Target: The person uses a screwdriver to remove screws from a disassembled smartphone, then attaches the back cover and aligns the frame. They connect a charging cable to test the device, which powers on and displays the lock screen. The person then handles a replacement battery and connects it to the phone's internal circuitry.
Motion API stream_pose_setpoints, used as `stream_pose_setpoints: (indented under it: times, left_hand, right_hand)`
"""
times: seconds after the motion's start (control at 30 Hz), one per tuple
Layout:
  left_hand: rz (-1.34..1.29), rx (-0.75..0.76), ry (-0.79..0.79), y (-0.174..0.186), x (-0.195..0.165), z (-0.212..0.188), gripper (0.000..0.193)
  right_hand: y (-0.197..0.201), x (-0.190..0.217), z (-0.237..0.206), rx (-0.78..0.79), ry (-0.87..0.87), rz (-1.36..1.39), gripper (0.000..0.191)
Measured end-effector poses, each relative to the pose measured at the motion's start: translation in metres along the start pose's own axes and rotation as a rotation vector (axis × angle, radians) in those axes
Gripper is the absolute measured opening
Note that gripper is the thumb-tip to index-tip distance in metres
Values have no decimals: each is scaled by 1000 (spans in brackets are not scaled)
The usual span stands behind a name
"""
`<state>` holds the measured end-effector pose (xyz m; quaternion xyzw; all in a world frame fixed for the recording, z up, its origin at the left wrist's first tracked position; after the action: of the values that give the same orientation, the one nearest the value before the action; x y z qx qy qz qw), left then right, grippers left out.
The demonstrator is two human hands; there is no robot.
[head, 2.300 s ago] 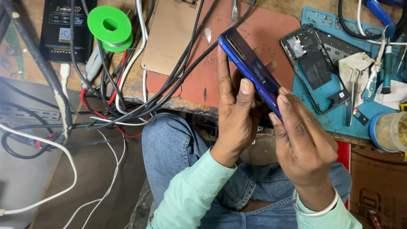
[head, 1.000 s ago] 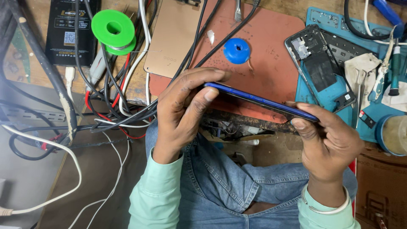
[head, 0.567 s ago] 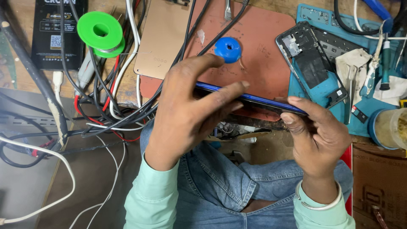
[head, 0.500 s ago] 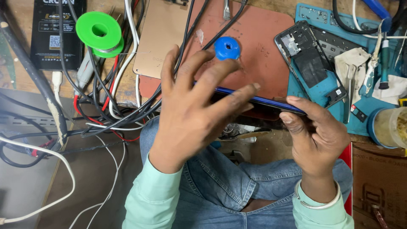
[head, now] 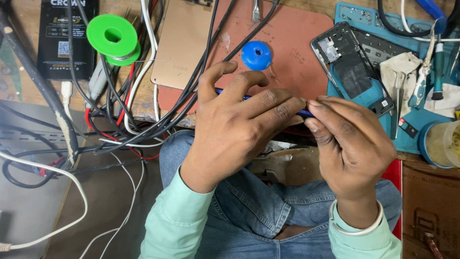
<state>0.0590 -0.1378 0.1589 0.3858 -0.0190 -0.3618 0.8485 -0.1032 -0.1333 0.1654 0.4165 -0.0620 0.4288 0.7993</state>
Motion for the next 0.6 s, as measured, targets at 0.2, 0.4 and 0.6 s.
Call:
stream_pose_setpoints:
  times: [0.2, 0.4, 0.6]
  left_hand:
    - [-13, 32, 19, 5, -2, 8, 31]
    - [-120, 53, 23, 22, 12, 7, 47]
    - [-547, -11, 168, 20, 37, -10, 29]
  right_hand:
    - [0, -7, -6, -4, -24, 34, 21]
    - [-1, -29, -23, -34, -213, 190, 23]
    - [-1, -37, -31, -38, -248, 298, 22]
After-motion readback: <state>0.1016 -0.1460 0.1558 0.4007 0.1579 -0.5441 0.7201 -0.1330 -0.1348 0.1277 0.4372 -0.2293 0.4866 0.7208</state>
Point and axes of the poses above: each hand's wrist, its own z-axis towards the middle knuckle, its own y-axis out of the back of the hand, x = y × z, the point moved 7 cm from there along z, towards the middle knuckle, and after that the axes turned 1 degree about z, right-handed, at the moved point
